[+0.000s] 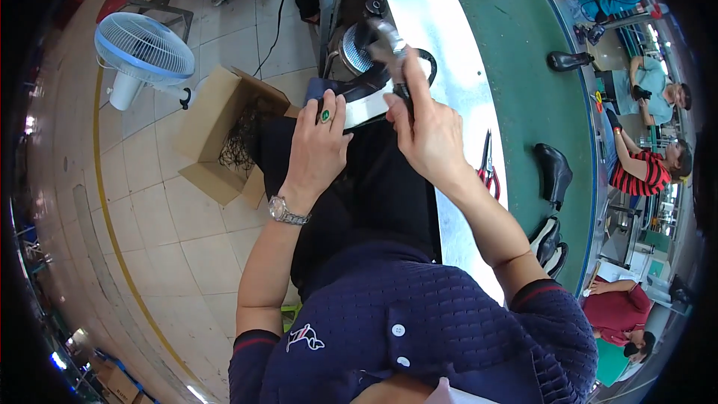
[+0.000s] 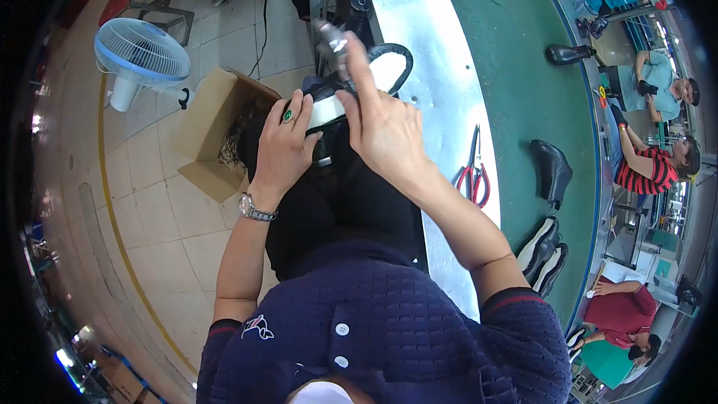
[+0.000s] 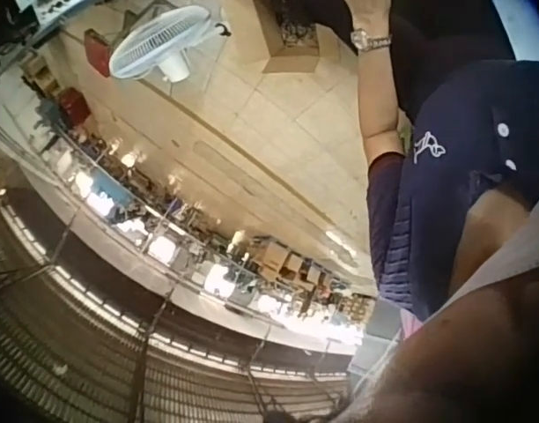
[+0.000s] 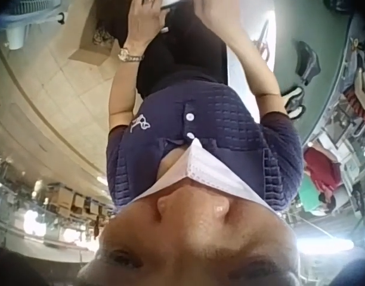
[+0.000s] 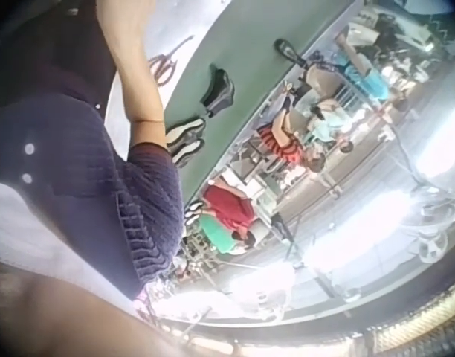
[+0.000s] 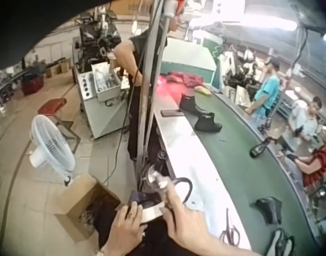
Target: Trimming and inspecting leather boots on an industrial assembly line.
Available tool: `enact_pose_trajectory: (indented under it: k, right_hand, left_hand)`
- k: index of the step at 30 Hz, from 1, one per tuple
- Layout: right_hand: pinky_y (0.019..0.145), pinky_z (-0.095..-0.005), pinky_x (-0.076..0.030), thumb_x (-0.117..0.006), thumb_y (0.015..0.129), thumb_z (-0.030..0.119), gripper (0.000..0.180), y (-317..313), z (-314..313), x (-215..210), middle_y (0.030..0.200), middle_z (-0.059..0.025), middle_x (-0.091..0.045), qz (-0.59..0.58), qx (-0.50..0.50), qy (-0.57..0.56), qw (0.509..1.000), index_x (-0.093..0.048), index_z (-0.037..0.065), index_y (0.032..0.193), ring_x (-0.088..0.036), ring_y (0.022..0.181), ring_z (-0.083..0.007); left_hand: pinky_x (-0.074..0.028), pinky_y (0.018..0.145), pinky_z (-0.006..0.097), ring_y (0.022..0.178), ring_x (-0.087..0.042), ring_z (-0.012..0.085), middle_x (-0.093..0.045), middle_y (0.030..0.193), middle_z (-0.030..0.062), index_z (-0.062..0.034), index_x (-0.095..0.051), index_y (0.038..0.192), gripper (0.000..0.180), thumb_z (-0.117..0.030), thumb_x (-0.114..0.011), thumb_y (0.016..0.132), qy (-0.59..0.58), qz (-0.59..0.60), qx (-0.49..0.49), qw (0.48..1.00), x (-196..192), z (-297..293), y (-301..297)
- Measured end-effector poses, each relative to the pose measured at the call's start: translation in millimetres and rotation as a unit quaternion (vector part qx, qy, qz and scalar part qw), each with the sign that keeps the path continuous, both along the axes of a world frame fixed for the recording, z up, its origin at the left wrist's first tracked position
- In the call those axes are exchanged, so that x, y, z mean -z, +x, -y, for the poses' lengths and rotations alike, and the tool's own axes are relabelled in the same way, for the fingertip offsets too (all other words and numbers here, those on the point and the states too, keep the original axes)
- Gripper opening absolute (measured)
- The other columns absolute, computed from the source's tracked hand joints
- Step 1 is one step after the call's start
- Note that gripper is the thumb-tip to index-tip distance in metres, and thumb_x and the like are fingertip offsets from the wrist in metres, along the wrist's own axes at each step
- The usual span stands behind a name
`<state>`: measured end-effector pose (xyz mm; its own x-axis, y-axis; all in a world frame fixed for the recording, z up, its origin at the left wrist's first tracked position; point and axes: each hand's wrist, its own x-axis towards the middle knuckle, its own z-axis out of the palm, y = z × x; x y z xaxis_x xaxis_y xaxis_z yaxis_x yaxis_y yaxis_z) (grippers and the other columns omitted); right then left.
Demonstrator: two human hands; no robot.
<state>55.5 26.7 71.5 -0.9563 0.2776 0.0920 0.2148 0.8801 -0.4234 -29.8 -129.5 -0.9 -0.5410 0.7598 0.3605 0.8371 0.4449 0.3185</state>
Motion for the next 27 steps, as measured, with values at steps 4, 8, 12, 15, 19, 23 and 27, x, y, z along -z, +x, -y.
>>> enact_pose_trajectory:
  k: [4,8,12,15,19,23,27]
  right_hand:
    - [0.052,-0.0496,-0.047,-0.055,0.090,0.016,0.067,-0.3,-11.4,9.5,0.062,-0.0209,-0.062,0.095,-0.002,0.048,0.994,-0.024,0.012,0.149,-0.061,0.053,-0.0386]
    - [0.050,-0.0474,-0.048,-0.056,0.088,0.016,0.070,-2.6,6.9,-4.5,0.063,-0.0195,-0.063,0.028,-0.013,0.031,0.999,-0.022,0.012,0.149,-0.062,0.053,-0.0379]
    - [0.052,-0.0498,-0.049,-0.058,0.086,0.016,0.070,-0.5,6.7,30.8,0.061,-0.0203,-0.062,0.090,-0.017,0.043,0.995,-0.025,0.007,0.147,-0.063,0.055,-0.0389]
    - [0.056,-0.0528,-0.049,-0.058,0.086,0.016,0.059,-3.2,-8.4,-2.4,0.061,-0.0214,-0.061,0.097,-0.047,-0.003,0.994,-0.036,0.014,0.140,-0.062,0.059,-0.0431]
    - [0.060,-0.0516,-0.048,-0.055,0.090,0.015,0.043,4.6,-34.5,-8.2,0.078,-0.0235,-0.065,-0.016,0.081,0.032,0.996,-0.041,0.011,0.132,-0.064,0.070,-0.0426]
    - [0.061,-0.0556,-0.046,-0.055,0.091,0.015,0.045,53.9,-29.8,25.0,0.073,-0.0242,-0.064,0.129,0.061,0.027,0.989,-0.040,0.009,0.133,-0.062,0.068,-0.0453]
    - [0.062,-0.0542,-0.047,-0.058,0.090,0.014,0.057,66.8,20.5,-8.0,0.070,-0.0248,-0.062,0.185,-0.019,-0.184,0.965,-0.035,0.014,0.142,-0.062,0.065,-0.0442]
  left_hand:
    - [-0.047,0.094,0.042,0.110,-0.053,0.0388,-0.054,0.129,0.0197,0.0033,-0.053,0.126,0.060,-0.007,-0.074,0.071,0.011,0.001,0.009,1.000,2.2,-2.6,-3.5]
    - [-0.047,0.096,0.042,0.112,-0.053,0.0397,-0.054,0.131,0.0187,0.0016,-0.053,0.127,0.061,-0.007,-0.074,0.071,0.009,0.011,0.005,1.000,1.5,2.0,-4.4]
    - [-0.046,0.098,0.042,0.119,-0.052,0.0370,-0.055,0.132,0.0168,-0.0006,-0.052,0.129,0.063,-0.006,-0.075,0.070,0.041,0.032,0.019,0.998,3.6,0.0,-6.4]
    - [-0.045,0.100,0.041,0.124,-0.049,0.0339,-0.055,0.132,0.0139,-0.0040,-0.049,0.133,0.068,-0.005,-0.075,0.071,0.048,0.108,0.048,0.992,2.5,10.6,-21.1]
    - [-0.032,0.111,0.045,0.138,-0.032,0.0322,-0.050,0.139,0.0095,-0.0037,-0.038,0.141,0.079,-0.002,-0.073,0.070,0.042,0.175,0.086,0.980,-18.1,25.9,-28.4]
    - [-0.025,0.115,0.042,0.140,-0.029,0.0326,-0.026,0.153,0.0211,-0.0104,-0.017,0.152,0.101,-0.017,-0.080,0.074,0.161,0.373,-0.060,0.912,-6.7,53.1,13.7]
    - [-0.042,0.099,0.035,0.121,-0.051,0.0272,-0.045,0.136,0.0236,-0.0004,-0.029,0.146,0.077,-0.034,-0.069,0.088,0.216,0.513,-0.082,0.827,31.5,80.3,66.9]
